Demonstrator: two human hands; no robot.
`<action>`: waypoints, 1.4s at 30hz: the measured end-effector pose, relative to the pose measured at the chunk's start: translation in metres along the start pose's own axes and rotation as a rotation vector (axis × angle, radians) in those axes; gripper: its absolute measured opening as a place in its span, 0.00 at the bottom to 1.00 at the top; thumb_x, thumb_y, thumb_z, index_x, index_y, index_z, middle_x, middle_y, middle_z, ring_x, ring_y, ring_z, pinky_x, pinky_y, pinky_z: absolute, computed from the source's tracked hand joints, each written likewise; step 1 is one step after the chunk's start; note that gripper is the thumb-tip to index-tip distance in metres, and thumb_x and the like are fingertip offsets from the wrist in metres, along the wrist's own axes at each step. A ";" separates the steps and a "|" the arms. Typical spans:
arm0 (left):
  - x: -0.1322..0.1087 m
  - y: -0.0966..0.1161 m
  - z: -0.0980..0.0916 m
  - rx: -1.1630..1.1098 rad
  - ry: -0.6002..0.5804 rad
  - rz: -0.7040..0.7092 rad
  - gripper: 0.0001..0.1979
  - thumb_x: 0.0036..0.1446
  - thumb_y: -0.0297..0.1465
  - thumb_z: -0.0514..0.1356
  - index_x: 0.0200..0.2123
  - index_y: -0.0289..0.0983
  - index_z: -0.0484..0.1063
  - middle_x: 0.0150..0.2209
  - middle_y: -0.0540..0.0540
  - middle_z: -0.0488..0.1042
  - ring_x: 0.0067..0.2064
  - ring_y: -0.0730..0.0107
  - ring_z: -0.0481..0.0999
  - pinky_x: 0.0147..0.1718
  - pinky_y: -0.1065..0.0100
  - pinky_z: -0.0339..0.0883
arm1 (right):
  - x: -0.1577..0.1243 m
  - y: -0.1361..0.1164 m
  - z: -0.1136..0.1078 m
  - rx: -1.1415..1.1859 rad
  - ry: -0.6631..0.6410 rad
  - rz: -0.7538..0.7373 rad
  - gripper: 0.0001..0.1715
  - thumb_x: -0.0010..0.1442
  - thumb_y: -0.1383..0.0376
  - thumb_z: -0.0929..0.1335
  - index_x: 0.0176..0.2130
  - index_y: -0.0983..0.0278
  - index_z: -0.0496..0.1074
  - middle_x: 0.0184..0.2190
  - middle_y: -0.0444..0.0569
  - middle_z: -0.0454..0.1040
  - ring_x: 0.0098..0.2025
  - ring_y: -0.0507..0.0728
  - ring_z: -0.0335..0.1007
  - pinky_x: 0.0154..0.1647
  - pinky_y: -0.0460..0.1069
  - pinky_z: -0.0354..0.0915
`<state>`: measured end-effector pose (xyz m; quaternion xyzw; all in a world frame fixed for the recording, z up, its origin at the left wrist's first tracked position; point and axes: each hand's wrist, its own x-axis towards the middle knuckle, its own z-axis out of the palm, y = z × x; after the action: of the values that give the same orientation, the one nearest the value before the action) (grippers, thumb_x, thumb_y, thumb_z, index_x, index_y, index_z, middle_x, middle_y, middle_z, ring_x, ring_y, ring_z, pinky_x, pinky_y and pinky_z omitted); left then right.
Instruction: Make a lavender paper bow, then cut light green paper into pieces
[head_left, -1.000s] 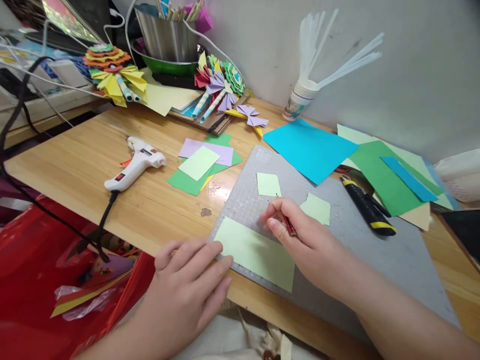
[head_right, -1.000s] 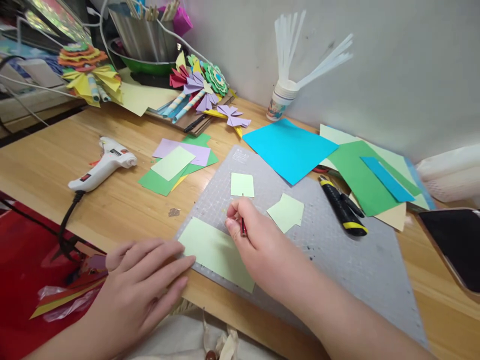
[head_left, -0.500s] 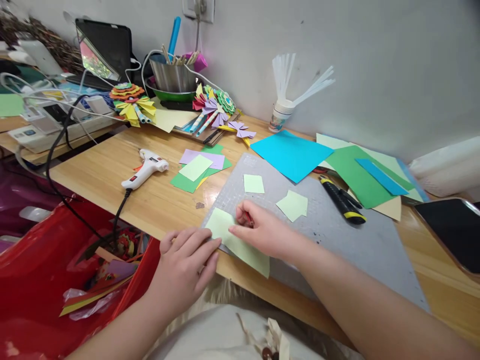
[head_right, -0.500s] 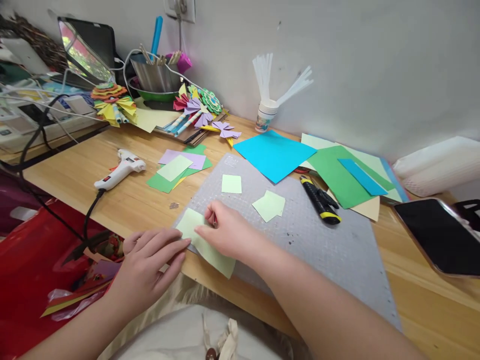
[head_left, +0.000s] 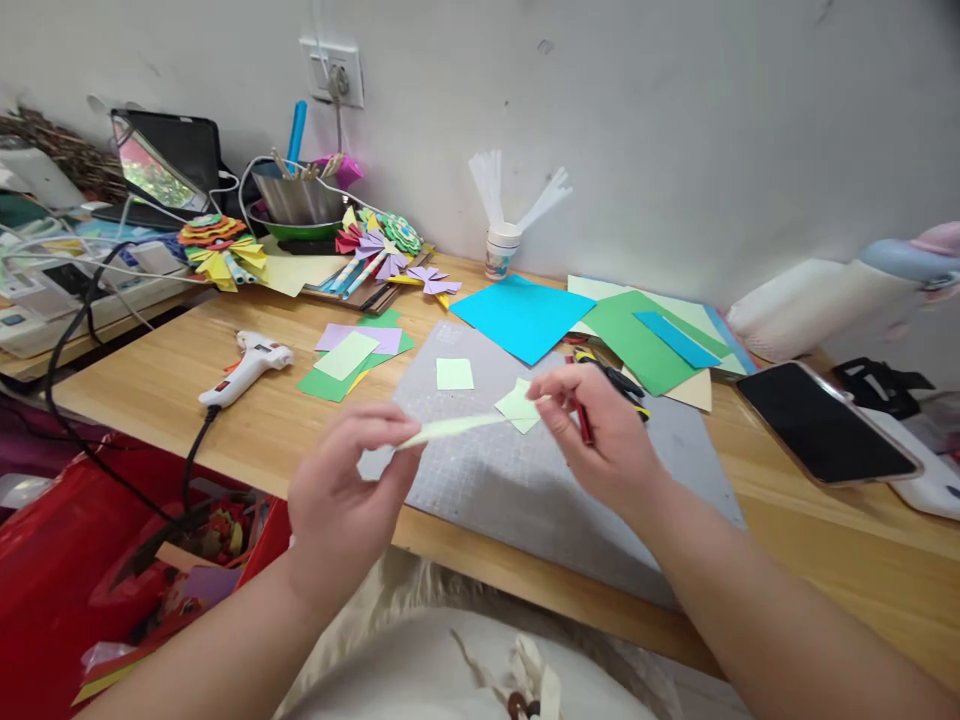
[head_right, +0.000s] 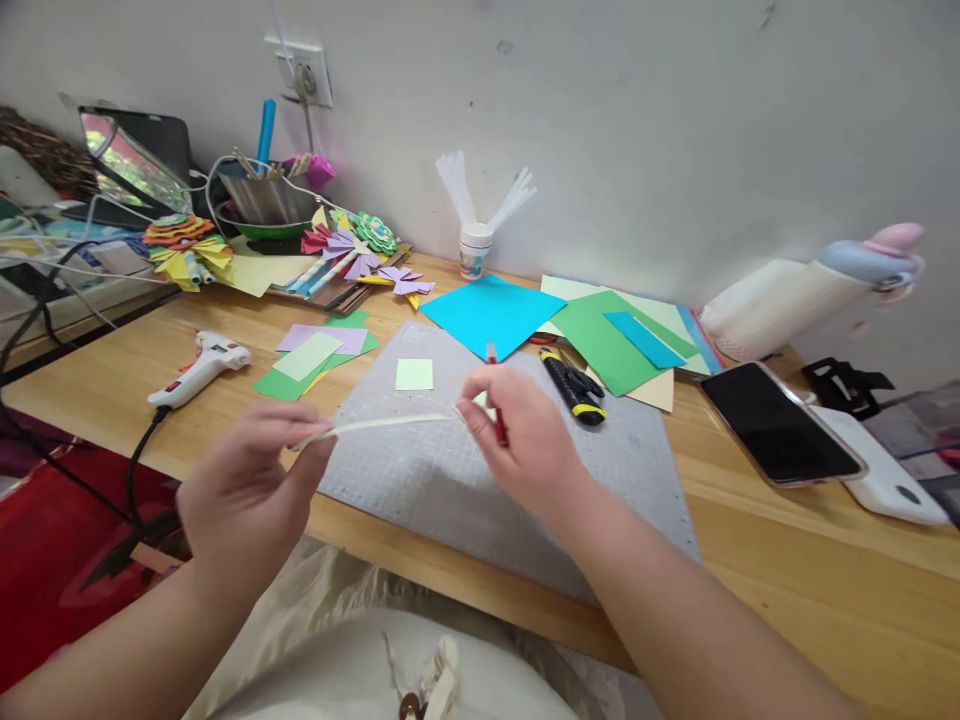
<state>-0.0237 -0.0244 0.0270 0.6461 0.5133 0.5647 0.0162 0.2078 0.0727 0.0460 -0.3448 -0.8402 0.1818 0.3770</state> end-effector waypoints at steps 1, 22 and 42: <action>0.001 0.003 0.003 0.059 0.030 0.195 0.06 0.57 0.27 0.61 0.37 0.43 0.71 0.36 0.50 0.76 0.37 0.68 0.73 0.37 0.64 0.66 | -0.002 0.012 -0.008 -0.130 0.036 0.034 0.07 0.66 0.59 0.62 0.39 0.61 0.64 0.33 0.47 0.69 0.32 0.55 0.62 0.35 0.50 0.58; 0.027 -0.006 0.071 0.363 -0.765 -0.242 0.10 0.57 0.36 0.58 0.26 0.39 0.73 0.30 0.49 0.77 0.37 0.61 0.73 0.38 0.60 0.57 | -0.040 0.031 -0.001 -0.287 -0.235 -0.339 0.16 0.68 0.64 0.61 0.52 0.64 0.70 0.52 0.54 0.74 0.53 0.59 0.67 0.54 0.56 0.56; 0.029 -0.029 0.073 0.294 -0.737 -0.273 0.06 0.56 0.33 0.58 0.29 0.39 0.72 0.34 0.49 0.75 0.40 0.64 0.73 0.41 0.60 0.58 | -0.043 0.025 0.016 -0.322 -0.578 -0.297 0.21 0.72 0.62 0.56 0.60 0.59 0.63 0.63 0.49 0.65 0.64 0.59 0.58 0.58 0.62 0.46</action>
<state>0.0073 0.0493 0.0040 0.7264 0.6291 0.2093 0.1809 0.2275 0.0583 -0.0005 -0.2086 -0.9708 0.0804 0.0870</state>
